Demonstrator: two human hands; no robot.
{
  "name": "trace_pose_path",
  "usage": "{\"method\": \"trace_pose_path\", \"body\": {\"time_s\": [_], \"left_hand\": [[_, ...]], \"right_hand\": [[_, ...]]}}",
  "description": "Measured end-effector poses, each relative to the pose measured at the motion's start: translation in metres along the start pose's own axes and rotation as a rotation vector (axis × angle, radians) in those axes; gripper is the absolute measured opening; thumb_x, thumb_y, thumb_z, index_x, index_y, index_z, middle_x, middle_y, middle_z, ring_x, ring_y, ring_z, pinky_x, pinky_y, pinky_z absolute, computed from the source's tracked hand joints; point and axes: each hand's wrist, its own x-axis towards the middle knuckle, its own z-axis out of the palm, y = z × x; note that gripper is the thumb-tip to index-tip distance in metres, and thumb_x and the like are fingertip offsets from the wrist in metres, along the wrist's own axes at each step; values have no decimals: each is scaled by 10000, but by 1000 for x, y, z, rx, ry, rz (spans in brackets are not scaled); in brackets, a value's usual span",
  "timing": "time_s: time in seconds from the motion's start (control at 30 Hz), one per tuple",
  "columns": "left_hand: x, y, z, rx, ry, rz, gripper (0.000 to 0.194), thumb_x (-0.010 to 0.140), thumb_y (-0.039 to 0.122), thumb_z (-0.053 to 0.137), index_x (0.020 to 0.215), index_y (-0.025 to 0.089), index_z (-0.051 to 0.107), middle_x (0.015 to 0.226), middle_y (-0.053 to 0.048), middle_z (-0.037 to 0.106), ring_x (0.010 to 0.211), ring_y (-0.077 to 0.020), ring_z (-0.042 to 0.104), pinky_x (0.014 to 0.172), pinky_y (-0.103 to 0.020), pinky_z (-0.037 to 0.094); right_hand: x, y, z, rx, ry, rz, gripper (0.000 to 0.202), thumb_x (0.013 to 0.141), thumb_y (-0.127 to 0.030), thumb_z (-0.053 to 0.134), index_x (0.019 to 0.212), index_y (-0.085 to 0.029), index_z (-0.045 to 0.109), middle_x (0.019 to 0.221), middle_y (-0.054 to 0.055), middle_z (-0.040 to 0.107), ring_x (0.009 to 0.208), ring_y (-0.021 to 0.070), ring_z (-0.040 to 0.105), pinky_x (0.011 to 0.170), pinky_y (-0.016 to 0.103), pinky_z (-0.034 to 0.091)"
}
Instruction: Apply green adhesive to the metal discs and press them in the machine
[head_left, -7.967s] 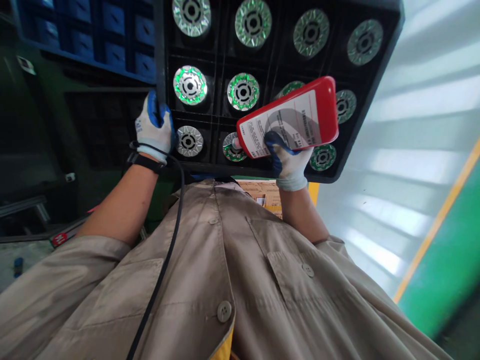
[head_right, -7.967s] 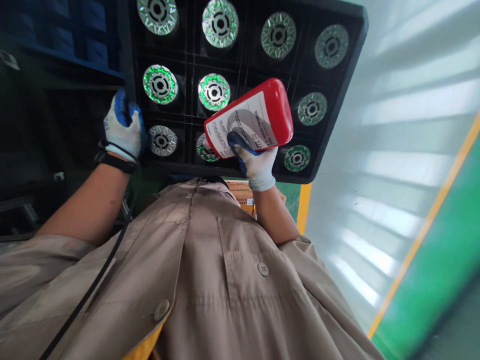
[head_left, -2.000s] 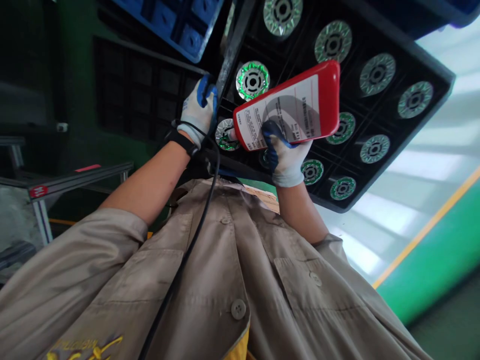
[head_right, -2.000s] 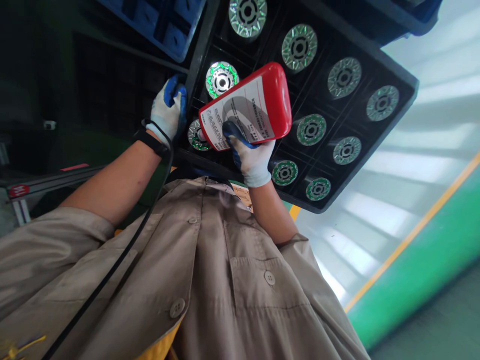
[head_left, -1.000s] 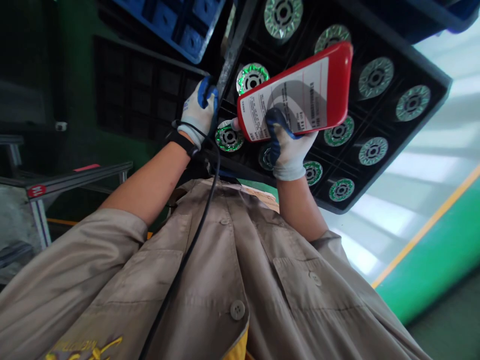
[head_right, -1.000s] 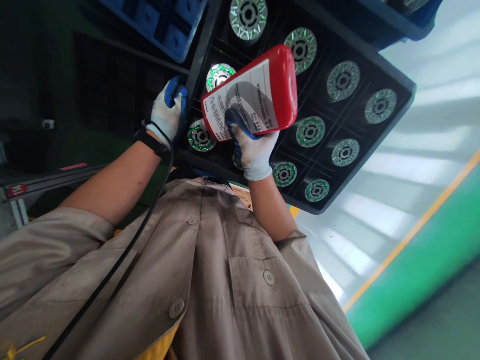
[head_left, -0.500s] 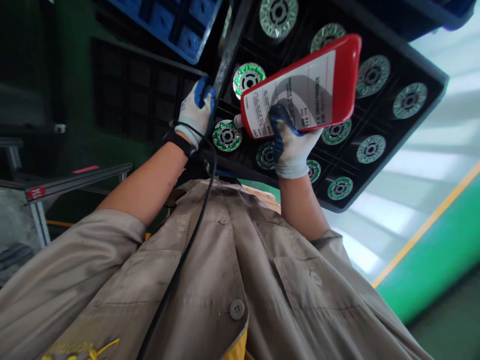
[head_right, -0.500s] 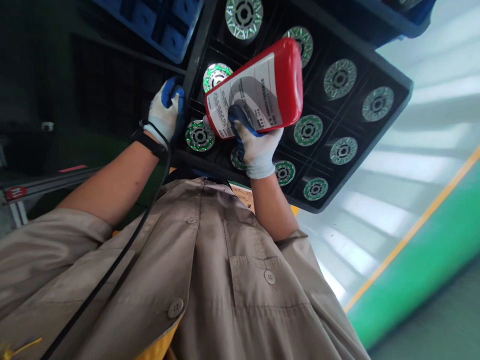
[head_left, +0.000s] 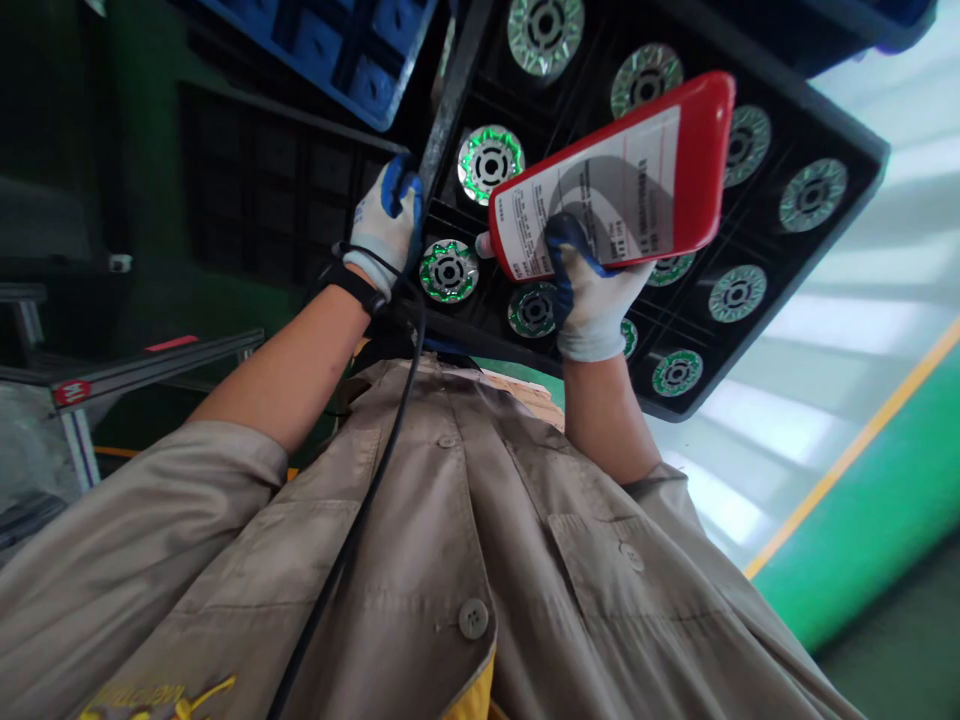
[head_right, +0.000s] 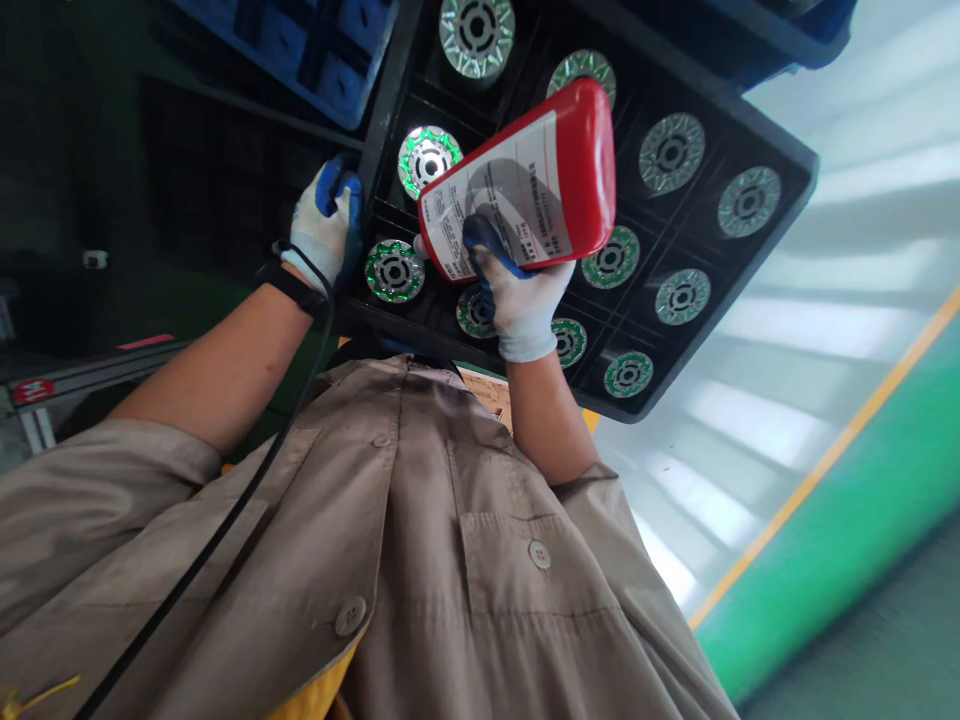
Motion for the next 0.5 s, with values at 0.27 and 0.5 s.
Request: {"method": "trace_pose_path", "body": {"time_s": [0.27,0.5], "left_hand": [[7,-14,0,-23,17,3,388,993,128,636,1370,200,576,1374,44,678,1308,-134,576,1263,-327,386],[16,-37,-1,-80,9,112,389,961,250,675,1342,256,597,1342,45,702,1273,-161,613,1227,-375,441]], "right_hand": [[-4,3,-2,33,117,-111,794,603,-621,880,1219,-236,557,1326,116,653,1331,318,640,1179,566,487],[-10,2,-14,-115,-7,-37,801,585,-617,909,1234,-268,595,1288,103,696,1362,312,620,1183,515,507]]}}
